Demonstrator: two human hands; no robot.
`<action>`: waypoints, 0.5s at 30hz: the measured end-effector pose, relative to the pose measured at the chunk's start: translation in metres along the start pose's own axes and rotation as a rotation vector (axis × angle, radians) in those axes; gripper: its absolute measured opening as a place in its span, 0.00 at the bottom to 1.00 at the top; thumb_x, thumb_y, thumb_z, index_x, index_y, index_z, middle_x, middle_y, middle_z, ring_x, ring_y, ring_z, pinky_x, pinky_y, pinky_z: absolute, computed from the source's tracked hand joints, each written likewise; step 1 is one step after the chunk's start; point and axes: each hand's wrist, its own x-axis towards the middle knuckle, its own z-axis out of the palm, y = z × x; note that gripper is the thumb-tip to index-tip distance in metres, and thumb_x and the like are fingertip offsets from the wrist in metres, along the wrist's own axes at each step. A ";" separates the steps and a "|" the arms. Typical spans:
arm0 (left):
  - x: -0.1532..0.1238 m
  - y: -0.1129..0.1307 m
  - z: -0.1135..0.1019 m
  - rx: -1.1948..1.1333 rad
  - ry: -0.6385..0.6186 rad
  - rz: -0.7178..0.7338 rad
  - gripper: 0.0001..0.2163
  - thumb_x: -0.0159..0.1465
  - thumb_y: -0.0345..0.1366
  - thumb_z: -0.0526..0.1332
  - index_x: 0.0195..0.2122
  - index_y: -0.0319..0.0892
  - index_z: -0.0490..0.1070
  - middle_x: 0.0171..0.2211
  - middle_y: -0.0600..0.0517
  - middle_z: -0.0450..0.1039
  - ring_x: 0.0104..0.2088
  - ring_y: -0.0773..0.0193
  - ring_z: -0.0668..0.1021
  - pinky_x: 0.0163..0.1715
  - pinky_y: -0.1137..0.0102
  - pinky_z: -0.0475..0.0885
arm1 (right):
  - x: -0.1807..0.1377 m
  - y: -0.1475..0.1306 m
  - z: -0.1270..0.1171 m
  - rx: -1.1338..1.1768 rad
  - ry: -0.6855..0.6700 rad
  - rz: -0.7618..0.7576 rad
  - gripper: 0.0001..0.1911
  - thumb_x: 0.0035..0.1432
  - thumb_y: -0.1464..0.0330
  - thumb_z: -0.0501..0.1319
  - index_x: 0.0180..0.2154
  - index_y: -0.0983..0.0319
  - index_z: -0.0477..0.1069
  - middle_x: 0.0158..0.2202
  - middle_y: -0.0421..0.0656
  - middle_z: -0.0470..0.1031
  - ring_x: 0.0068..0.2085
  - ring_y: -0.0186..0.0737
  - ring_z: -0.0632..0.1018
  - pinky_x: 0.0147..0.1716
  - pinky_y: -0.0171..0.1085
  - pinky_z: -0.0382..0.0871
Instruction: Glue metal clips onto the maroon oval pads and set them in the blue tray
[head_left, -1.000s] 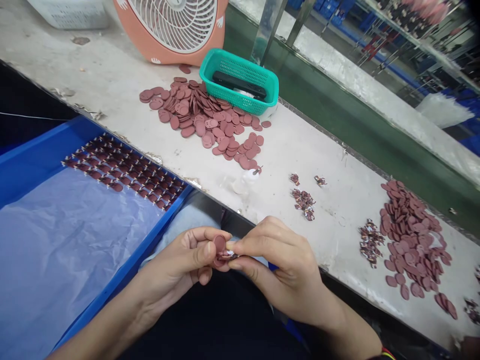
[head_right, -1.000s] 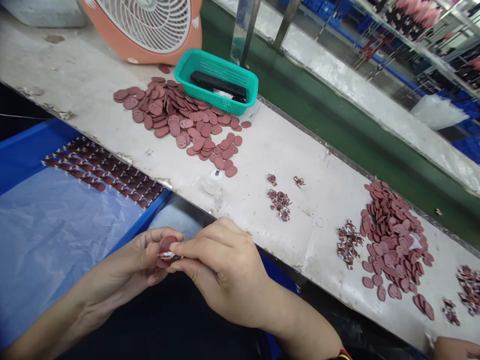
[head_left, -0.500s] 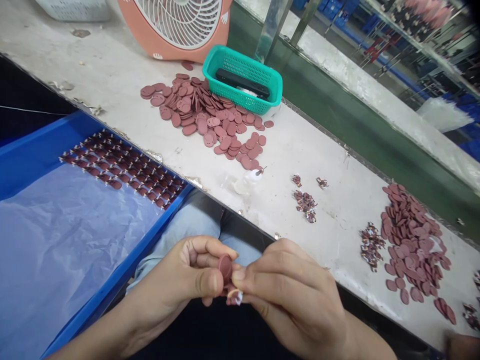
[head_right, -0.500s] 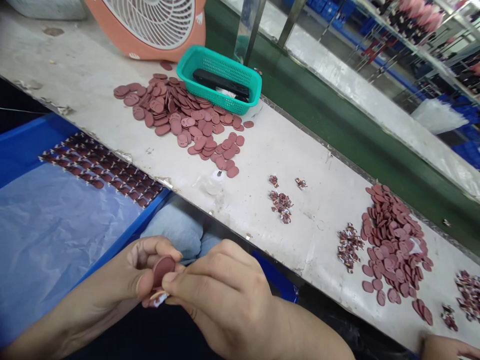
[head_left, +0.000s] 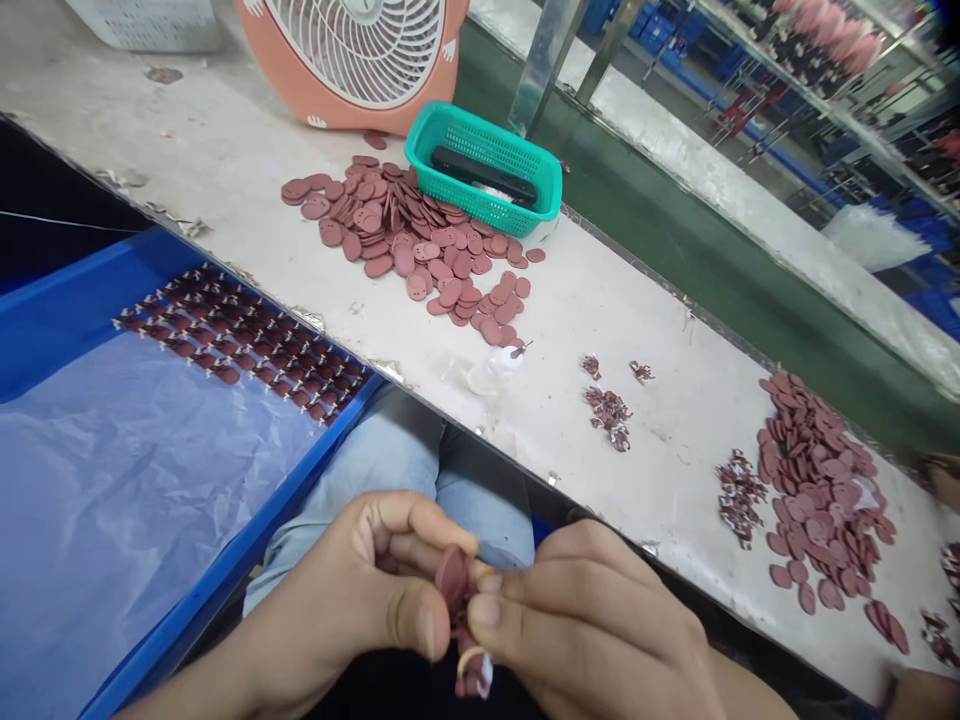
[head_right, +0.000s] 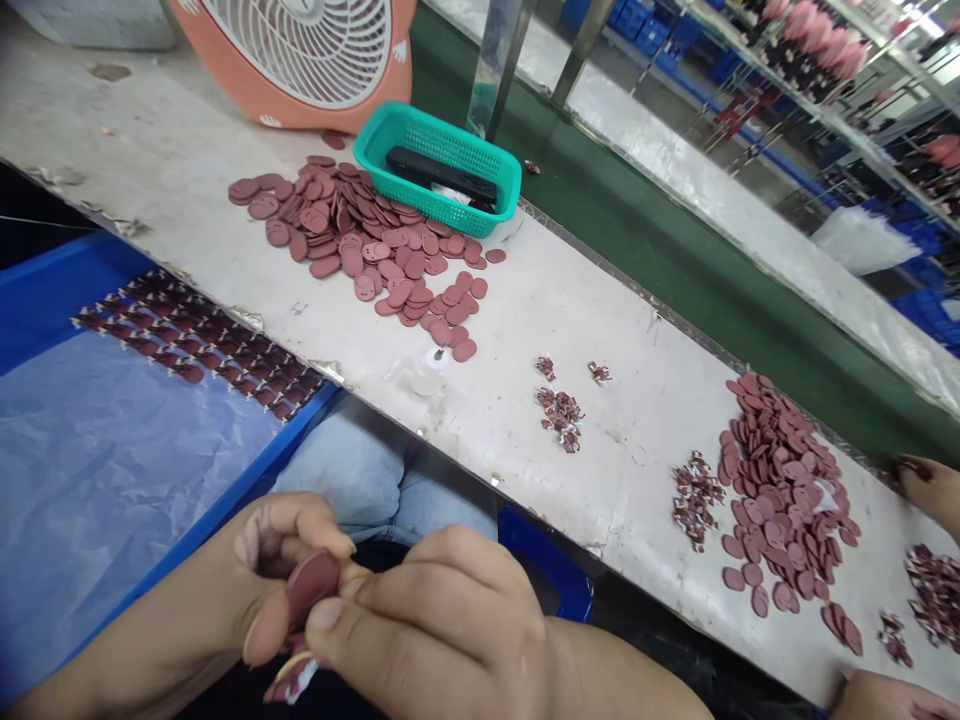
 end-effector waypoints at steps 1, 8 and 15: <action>0.003 -0.002 -0.002 -0.011 -0.004 0.017 0.15 0.42 0.40 0.80 0.31 0.47 0.82 0.25 0.52 0.83 0.22 0.66 0.80 0.21 0.76 0.68 | 0.005 0.002 0.000 0.024 0.003 -0.014 0.12 0.61 0.79 0.65 0.47 0.67 0.75 0.37 0.46 0.84 0.35 0.35 0.82 0.33 0.32 0.80; 0.018 -0.014 -0.016 0.023 0.094 0.155 0.15 0.45 0.44 0.79 0.31 0.43 0.83 0.19 0.56 0.73 0.20 0.72 0.71 0.21 0.80 0.64 | 0.013 0.022 0.016 0.134 0.092 0.039 0.06 0.63 0.77 0.64 0.43 0.66 0.76 0.32 0.45 0.81 0.31 0.35 0.80 0.32 0.36 0.75; 0.018 -0.011 -0.011 -0.009 0.193 0.131 0.15 0.44 0.42 0.80 0.30 0.42 0.83 0.23 0.54 0.76 0.23 0.72 0.74 0.21 0.81 0.66 | 0.012 0.032 0.020 0.135 0.100 0.036 0.05 0.65 0.73 0.63 0.42 0.64 0.76 0.32 0.44 0.81 0.32 0.35 0.79 0.34 0.38 0.76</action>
